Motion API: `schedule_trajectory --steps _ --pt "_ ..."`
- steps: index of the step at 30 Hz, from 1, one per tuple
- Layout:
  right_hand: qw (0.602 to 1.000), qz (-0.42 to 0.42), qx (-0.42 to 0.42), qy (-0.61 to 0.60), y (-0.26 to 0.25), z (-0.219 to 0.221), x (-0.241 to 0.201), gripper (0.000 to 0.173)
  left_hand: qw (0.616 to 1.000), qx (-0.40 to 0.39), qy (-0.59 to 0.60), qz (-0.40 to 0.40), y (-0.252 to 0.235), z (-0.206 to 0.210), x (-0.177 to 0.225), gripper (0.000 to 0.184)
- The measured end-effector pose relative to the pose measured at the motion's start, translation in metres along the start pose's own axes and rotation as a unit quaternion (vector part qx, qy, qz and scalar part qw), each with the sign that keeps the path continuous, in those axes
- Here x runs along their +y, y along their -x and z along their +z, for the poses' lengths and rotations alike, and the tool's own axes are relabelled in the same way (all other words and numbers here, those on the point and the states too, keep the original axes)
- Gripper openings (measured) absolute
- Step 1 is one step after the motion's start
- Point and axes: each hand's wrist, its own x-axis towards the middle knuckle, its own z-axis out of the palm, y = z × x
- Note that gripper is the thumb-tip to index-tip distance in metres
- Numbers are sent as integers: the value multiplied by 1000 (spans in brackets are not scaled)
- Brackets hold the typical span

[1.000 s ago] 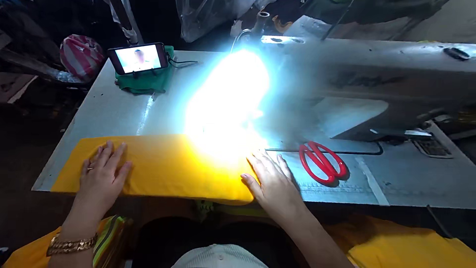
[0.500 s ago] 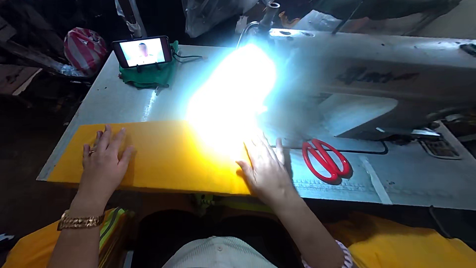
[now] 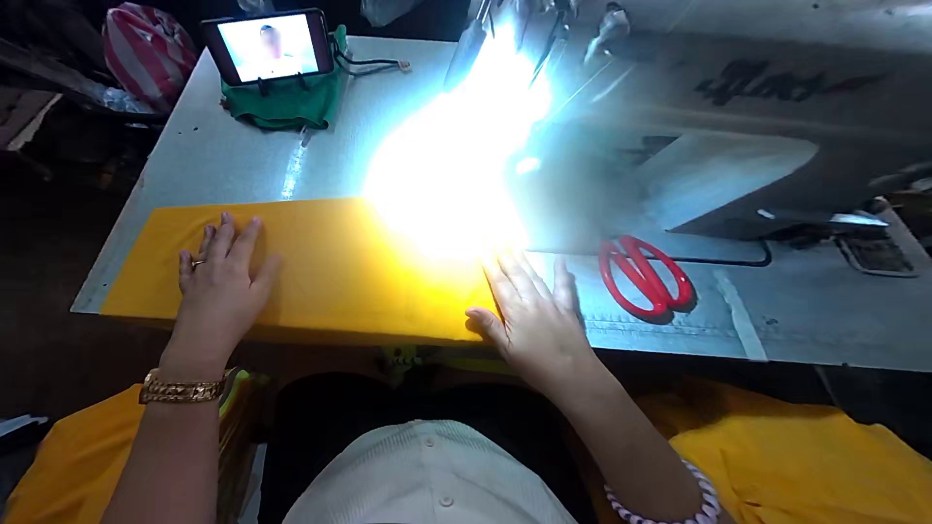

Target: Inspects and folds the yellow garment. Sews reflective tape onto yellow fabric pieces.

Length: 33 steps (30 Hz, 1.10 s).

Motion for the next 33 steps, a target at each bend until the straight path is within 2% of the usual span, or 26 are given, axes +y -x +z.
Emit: schedule_trajectory --steps 6,10,12,14,16,18,20,21,22,23,24,26,27,30,31,32,33 --pt "1000 6 2 4 -8 3 4 87 1000 -11 6 -3 -7 1 2 62" --pt "1000 2 -9 -16 -16 1 9 82 1000 -14 10 -10 -10 1 5 62" --pt "998 -16 30 -61 -7 -3 9 66 1000 -10 10 -4 -9 2 5 64" --pt "986 -51 104 -122 14 -14 3 43 1000 4 16 6 -6 4 3 63" --pt "973 -63 111 -192 49 -17 1 32 1000 9 27 6 -1 3 2 63" --pt "974 -3 59 -217 92 -3 10 37 999 17 34 8 4 -2 5 61" --pt "974 144 -54 -169 132 16 29 44 998 32 49 14 11 -11 10 59" --pt "945 239 -146 -167 147 24 40 52 997 40 64 18 16 -17 14 56" --pt "896 331 -236 -177 156 32 51 58 995 52 84 23 21 -23 19 52" --pt "839 407 -301 -201 161 41 59 62 992 66 107 33 27 -30 25 48" --pt "788 467 -320 -244 163 49 62 62 987 78 133 48 33 -35 31 44" --pt "720 547 -237 -356 165 68 56 57 974 83 192 85 45 -42 44 38" --pt "702 562 -201 -389 158 72 50 53 966 79 224 105 49 -44 53 36" --pt "692 590 -143 -391 130 86 50 46 938 53 300 167 56 -45 78 29" --pt "674 600 -83 -424 130 93 54 41 929 43 319 181 58 -45 85 28" --pt "627 613 -4 -481 130 94 54 31 923 31 333 192 60 -44 89 26" --pt "554 624 62 -548 130 90 53 25 914 15 351 201 63 -44 92 23"
